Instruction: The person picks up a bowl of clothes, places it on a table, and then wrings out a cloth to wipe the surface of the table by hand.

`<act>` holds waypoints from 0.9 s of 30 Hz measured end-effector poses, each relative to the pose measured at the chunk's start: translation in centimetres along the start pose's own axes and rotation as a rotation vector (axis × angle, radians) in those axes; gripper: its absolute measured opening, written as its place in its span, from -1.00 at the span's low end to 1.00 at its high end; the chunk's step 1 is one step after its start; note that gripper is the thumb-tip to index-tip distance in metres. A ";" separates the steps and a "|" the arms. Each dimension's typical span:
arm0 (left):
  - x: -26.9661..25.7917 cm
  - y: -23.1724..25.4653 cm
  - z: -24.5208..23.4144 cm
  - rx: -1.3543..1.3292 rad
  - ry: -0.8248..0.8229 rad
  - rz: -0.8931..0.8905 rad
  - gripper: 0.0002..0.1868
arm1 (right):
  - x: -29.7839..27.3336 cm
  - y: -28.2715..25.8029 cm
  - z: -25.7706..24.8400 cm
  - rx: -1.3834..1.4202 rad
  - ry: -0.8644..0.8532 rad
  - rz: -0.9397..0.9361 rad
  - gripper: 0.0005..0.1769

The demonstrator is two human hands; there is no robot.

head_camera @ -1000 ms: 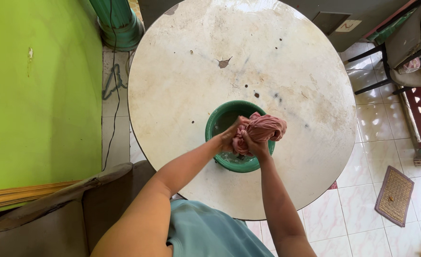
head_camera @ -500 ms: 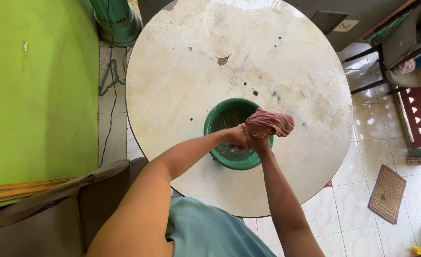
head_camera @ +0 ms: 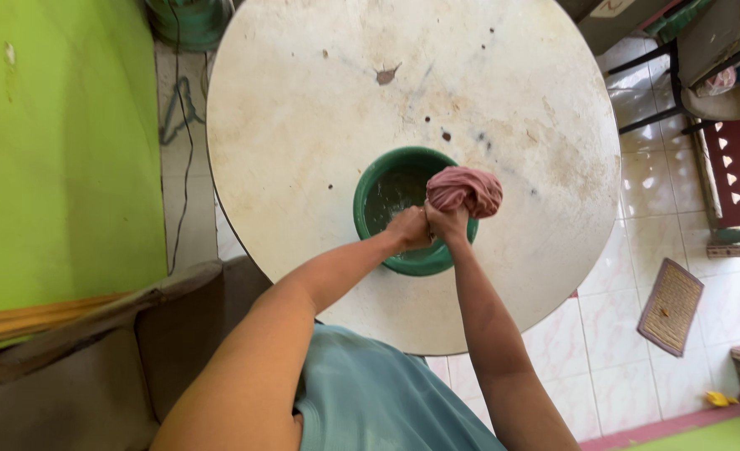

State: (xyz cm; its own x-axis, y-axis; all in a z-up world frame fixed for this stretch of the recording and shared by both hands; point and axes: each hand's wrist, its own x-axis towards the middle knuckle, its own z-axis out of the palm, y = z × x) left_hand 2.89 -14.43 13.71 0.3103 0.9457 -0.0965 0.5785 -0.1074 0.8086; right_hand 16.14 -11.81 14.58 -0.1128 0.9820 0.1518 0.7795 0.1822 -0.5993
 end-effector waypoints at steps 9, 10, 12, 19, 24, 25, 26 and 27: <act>0.7 -0.7 -3.1 -1.011 -0.587 0.305 -0.32 | 2.6 -3.7 -6.8 0.114 -0.398 0.133 -0.53; 1.1 -0.6 -3.8 -1.103 -0.559 0.116 -0.11 | 3.1 -4.2 -7.6 0.246 -0.434 0.144 -0.35; 1.9 0.0 -5.9 -1.286 -0.469 -0.038 0.18 | 3.6 -5.0 -8.3 0.376 -0.468 0.161 -0.15; 6.1 1.6 -11.8 -1.357 -0.070 0.016 -0.06 | 7.9 -7.1 -7.5 0.253 -0.286 0.005 -0.34; 10.0 -1.3 -15.8 -0.885 0.256 0.105 -0.26 | 13.8 -9.8 -5.2 0.424 -0.140 -0.084 -0.61; 10.8 -2.2 -16.7 -0.691 0.374 0.079 -0.26 | 15.2 -10.2 -4.5 0.308 -0.120 -0.072 -0.63; 11.7 -3.3 -17.6 -0.695 0.367 0.071 -0.26 | 16.3 -10.2 -3.8 0.190 -0.107 -0.052 -0.60; 12.8 -4.4 -18.8 -0.537 0.454 -0.007 -0.24 | 17.4 -10.0 -3.3 0.189 -0.111 -0.042 -0.60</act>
State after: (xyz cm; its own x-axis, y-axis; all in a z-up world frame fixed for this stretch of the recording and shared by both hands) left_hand -9.89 3.89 19.85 -0.1057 0.9929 0.0548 0.0906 -0.0453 0.9949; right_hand 8.35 3.32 25.80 -0.2181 0.9709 0.0987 0.6444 0.2192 -0.7326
